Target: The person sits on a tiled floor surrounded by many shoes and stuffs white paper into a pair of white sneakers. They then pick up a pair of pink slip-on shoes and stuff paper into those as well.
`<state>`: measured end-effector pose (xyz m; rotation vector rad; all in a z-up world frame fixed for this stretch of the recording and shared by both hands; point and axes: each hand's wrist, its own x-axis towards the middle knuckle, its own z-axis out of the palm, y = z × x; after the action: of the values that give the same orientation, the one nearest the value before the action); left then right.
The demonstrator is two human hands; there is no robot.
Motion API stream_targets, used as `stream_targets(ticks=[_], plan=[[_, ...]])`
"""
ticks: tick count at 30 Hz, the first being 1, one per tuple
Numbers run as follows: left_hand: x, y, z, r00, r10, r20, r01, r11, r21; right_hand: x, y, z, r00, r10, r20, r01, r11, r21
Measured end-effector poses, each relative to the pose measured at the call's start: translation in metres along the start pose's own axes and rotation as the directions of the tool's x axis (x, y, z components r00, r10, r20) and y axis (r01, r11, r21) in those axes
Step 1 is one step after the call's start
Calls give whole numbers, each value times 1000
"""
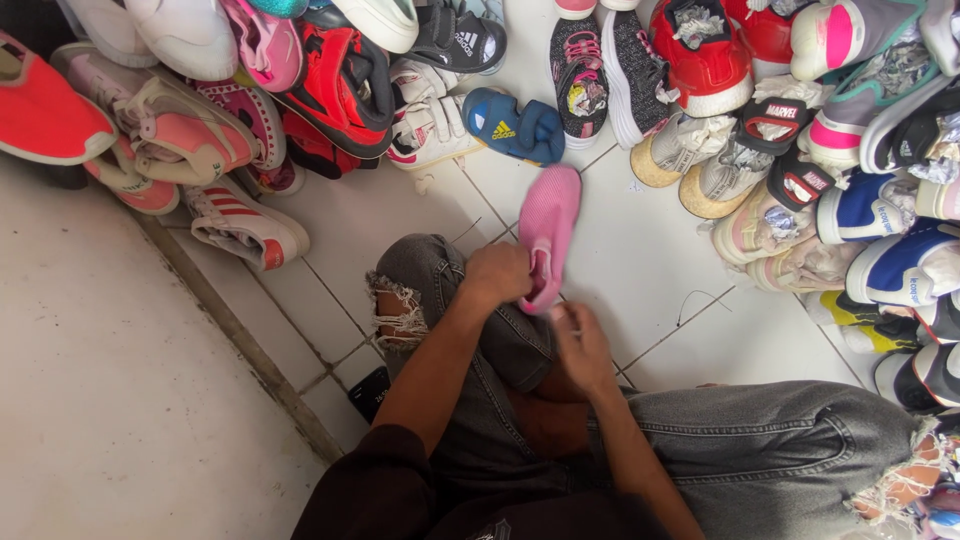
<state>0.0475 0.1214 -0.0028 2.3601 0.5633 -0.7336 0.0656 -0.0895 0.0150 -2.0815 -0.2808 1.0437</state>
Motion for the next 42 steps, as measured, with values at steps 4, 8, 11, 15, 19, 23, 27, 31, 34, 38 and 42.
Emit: stream_targets(ticks=[4,8,11,15,19,23,27,31,34,38,42], plan=[[6,12,12,997,-39,-74,33,996,-82,10,-8,3,968,-21,-250,41,996,76],[19,11,32,964,-12,-265,30,997,66,22,-17,15,972,-31,-234,42,998,42],[14,4,26,960,10,-279,-31,997,-71,34,-16,15,978,11,-206,-13,1000,-6],[-42,-1,-37,963,109,-245,-215,861,-461,42,-10,12,979,21,-205,-31,998,-46],[-84,-43,-100,736,-247,-630,-188,820,-541,36,-18,13,976,-10,-216,-3,998,-62],[-78,-134,-151,-56,-171,-984,-130,978,-162,41,-15,18,968,-26,-249,2,995,-96],[-54,-190,-180,113,-185,-976,-72,978,-194,48,1,22,954,-115,-278,76,986,-145],[-64,-163,-197,159,-302,-940,51,953,-297,49,3,23,957,-78,-279,39,989,-144],[-61,-164,-189,184,-358,-915,80,934,-349,50,2,24,955,-87,-284,45,987,-152],[-82,-146,-180,128,-394,-910,-43,915,-402,52,7,25,954,-99,-284,55,986,-159],[-95,-145,-184,55,-358,-932,-345,869,-354,53,9,24,953,-107,-283,64,985,-157]])
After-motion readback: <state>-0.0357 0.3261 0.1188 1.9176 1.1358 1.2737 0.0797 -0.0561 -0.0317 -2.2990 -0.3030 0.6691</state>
